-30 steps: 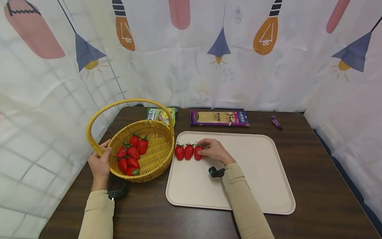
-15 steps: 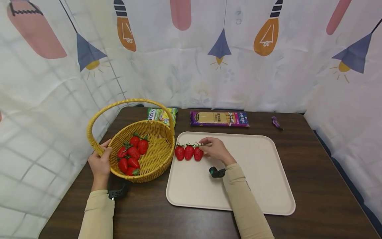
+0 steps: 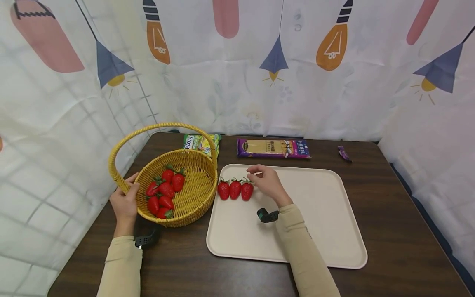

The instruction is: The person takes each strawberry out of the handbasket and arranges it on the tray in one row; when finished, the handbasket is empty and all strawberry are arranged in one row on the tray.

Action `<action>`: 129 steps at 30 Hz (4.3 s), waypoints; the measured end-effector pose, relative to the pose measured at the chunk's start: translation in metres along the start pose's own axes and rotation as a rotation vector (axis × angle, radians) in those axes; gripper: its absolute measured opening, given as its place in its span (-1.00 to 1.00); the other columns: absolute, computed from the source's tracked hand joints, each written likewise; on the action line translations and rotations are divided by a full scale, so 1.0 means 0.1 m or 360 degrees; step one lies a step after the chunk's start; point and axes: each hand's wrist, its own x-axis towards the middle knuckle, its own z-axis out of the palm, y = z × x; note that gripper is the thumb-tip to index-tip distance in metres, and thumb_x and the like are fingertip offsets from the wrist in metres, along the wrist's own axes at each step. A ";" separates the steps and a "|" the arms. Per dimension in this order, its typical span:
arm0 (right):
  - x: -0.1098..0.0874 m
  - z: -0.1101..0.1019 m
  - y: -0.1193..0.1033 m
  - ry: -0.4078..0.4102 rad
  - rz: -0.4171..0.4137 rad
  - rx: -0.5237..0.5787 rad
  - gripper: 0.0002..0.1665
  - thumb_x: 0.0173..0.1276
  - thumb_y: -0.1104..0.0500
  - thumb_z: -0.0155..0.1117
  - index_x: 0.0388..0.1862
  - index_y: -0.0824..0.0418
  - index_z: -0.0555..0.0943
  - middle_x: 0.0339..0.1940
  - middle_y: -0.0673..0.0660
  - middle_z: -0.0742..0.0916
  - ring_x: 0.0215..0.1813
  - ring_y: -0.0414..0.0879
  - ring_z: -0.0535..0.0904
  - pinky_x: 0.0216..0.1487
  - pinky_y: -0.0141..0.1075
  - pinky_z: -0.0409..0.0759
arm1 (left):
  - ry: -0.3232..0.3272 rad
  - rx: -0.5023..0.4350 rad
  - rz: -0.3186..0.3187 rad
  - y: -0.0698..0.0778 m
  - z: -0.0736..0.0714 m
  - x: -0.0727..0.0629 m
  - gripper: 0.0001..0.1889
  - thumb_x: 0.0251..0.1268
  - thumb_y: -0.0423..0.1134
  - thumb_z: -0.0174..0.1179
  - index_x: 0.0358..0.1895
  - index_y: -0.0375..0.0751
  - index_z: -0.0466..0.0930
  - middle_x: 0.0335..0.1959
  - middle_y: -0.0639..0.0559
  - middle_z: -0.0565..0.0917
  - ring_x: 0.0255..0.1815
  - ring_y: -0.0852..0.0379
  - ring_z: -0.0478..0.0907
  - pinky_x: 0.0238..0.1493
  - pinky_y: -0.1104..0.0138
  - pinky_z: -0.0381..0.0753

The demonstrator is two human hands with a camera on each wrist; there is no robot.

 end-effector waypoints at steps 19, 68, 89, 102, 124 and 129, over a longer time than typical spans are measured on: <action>-0.03 0.87 -0.69 -0.0368 -0.0344 0.0371 -0.72 0.44 0.19 0.19 0.03 0.33 0.61 0.01 0.22 0.70 -0.13 0.17 0.63 -0.08 0.04 0.61 | -0.0022 -0.0011 0.0015 0.01 -0.01 0.00 -0.81 0.27 -0.51 0.13 -0.48 -0.60 0.47 0.04 -0.36 0.65 -0.22 0.24 0.57 -0.36 0.49 0.33; 0.46 1.89 -0.93 -0.1110 -0.0243 -0.0138 -0.52 0.31 0.12 0.34 0.20 0.19 0.60 0.11 0.03 0.69 0.01 -0.27 0.58 0.00 -0.42 0.53 | 0.0013 -0.0027 0.0007 -0.32 0.00 0.09 -0.83 0.27 -0.50 0.17 -0.45 -0.57 0.50 0.06 -0.28 0.66 -0.06 0.14 0.61 -0.28 0.52 0.39; 0.45 1.88 -0.94 -0.1148 -0.0323 -0.0471 -0.58 0.17 0.36 0.36 0.04 0.15 0.69 -0.07 -0.09 0.71 -0.15 -0.28 0.46 -0.15 -0.49 0.48 | 0.0023 -0.0013 0.0015 -0.38 0.03 0.12 -0.76 0.27 -0.45 0.20 -0.54 -0.47 0.44 0.04 -0.19 0.69 -0.03 0.16 0.60 -0.32 0.44 0.34; 0.43 1.89 -0.97 -0.1007 -0.0435 -0.0591 -0.59 0.17 0.36 0.25 0.02 0.13 0.69 -0.32 -0.08 0.67 -0.34 -0.19 0.35 -0.43 -0.44 0.34 | 0.0033 0.0020 0.0021 -0.39 0.01 0.11 -0.79 0.27 -0.45 0.18 -0.51 -0.49 0.48 0.04 -0.14 0.70 -0.08 0.25 0.58 -0.33 0.47 0.34; 0.09 1.52 -0.91 -0.0569 -0.0583 -0.0066 -0.64 0.29 0.29 0.23 0.05 0.09 0.68 -0.04 -0.03 0.68 -0.43 -0.23 0.49 -0.42 -0.43 0.48 | -0.0017 0.0014 0.0007 0.03 -0.02 0.00 -0.80 0.25 -0.53 0.15 -0.53 -0.55 0.44 0.03 -0.40 0.64 -0.04 -0.01 0.60 -0.33 0.51 0.36; 0.00 1.42 -0.85 -0.0482 -0.0612 -0.0015 -0.67 0.30 0.21 0.33 0.05 0.04 0.68 0.06 -0.05 0.68 0.01 -0.19 0.56 0.01 -0.31 0.57 | -0.0012 0.0033 0.0012 0.03 -0.03 0.00 -0.80 0.26 -0.53 0.16 -0.50 -0.60 0.45 0.03 -0.37 0.64 -0.02 -0.04 0.60 -0.31 0.52 0.37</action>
